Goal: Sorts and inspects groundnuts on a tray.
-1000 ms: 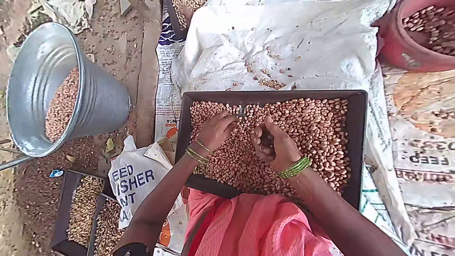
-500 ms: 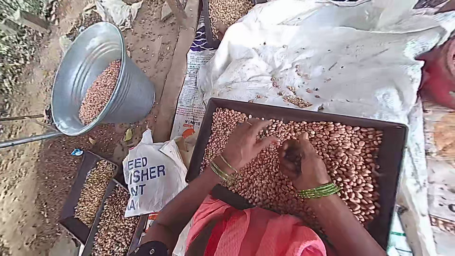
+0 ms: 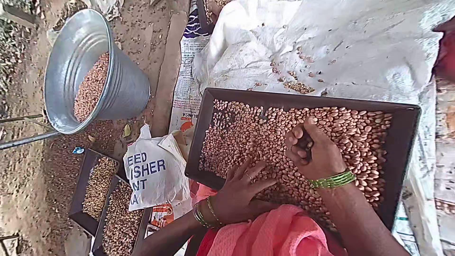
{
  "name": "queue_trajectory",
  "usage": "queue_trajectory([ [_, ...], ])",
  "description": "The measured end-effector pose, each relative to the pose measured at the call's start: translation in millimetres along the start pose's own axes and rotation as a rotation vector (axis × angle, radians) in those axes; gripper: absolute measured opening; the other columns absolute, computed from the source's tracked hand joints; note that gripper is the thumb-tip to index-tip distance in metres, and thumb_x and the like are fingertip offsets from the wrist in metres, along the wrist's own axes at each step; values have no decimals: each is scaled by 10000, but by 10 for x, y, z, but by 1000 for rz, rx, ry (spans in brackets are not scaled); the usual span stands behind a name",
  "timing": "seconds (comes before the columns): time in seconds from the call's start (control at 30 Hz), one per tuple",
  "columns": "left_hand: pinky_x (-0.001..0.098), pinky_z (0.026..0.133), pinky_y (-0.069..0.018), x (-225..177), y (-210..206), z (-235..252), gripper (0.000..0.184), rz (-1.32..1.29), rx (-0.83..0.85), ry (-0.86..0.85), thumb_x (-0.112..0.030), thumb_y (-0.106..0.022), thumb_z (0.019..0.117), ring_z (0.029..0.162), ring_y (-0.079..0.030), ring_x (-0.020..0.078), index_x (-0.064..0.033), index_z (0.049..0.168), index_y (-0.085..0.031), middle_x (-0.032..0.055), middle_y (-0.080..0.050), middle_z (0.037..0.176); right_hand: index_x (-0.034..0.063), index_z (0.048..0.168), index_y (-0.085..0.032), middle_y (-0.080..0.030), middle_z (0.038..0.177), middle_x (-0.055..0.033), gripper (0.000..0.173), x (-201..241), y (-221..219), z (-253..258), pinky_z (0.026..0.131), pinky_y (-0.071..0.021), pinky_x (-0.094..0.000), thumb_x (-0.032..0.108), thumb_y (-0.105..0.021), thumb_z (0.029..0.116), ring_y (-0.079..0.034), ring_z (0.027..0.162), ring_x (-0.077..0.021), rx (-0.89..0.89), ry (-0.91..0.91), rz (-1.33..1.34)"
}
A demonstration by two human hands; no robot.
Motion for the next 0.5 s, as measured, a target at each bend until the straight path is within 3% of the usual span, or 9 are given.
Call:
queue_trajectory([
  [0.1, 700, 1156, -267, 224, 346, -21, 502, 114, -114, 45, -513, -557, 1000, 1523, -273, 451, -238, 1410, -644, 120, -410, 1623, 205, 768, -553, -542, 640, 89, 538, -24, -9, 6, 383, -297, -118, 437, -227, 1127, -336, 410, 15, 45, 7, 13],
  [0.2, 692, 1160, -253, 745, 680, 39, 621, 223, -233, 253, -510, -539, 1013, 1555, -180, 434, -175, 1535, -495, 143, -257, 1689, 218, 767, -549, -540, 627, 98, 537, -33, -15, -3, 380, -294, -114, 452, -224, 1124, -332, 404, 23, 52, 3, 7],
  [0.27, 721, 1155, -227, 938, 578, 19, 722, 202, -224, 367, -514, -571, 996, 1560, -141, 451, -148, 1592, -393, 185, -186, 1701, 219, 767, -544, -538, 632, 101, 531, -29, -25, -9, 380, -291, -113, 452, -229, 1125, -330, 404, 24, 53, 2, 0],
  [0.33, 767, 1136, -215, 808, 264, -17, 783, 130, -182, 343, -531, -630, 951, 1531, -191, 510, -118, 1580, -413, 239, -213, 1681, 225, 744, -540, -543, 623, 105, 547, -19, -14, 6, 382, -289, -117, 440, -213, 1126, -336, 407, 23, 46, 12, -21],
  [0.4, 737, 1129, -270, 461, -2, -67, 768, -5, -62, 246, -518, -658, 939, 1501, -280, 506, -134, 1567, -437, 246, -231, 1673, 233, 738, -536, -548, 619, 108, 554, -38, -16, 15, 386, -292, -115, 433, -197, 1128, -346, 411, 23, 41, 4, -46],
  [0.5, 559, 1196, -329, 24, -40, -83, 573, -295, 62, -39, -439, -616, 1012, 1502, -354, 378, -102, 1473, -564, 228, -315, 1645, 237, 749, -534, -538, 614, 111, 550, -48, -10, 27, 389, -299, -119, 442, -192, 1127, -357, 415, 21, 44, 1, -47],
])
Point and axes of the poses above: each hand's wrist, its own z-axis towards the middle knuckle, its own y-axis out of the back of the hand, x = y × z, the point moved 9 cm from there along z, towards the middle knuckle
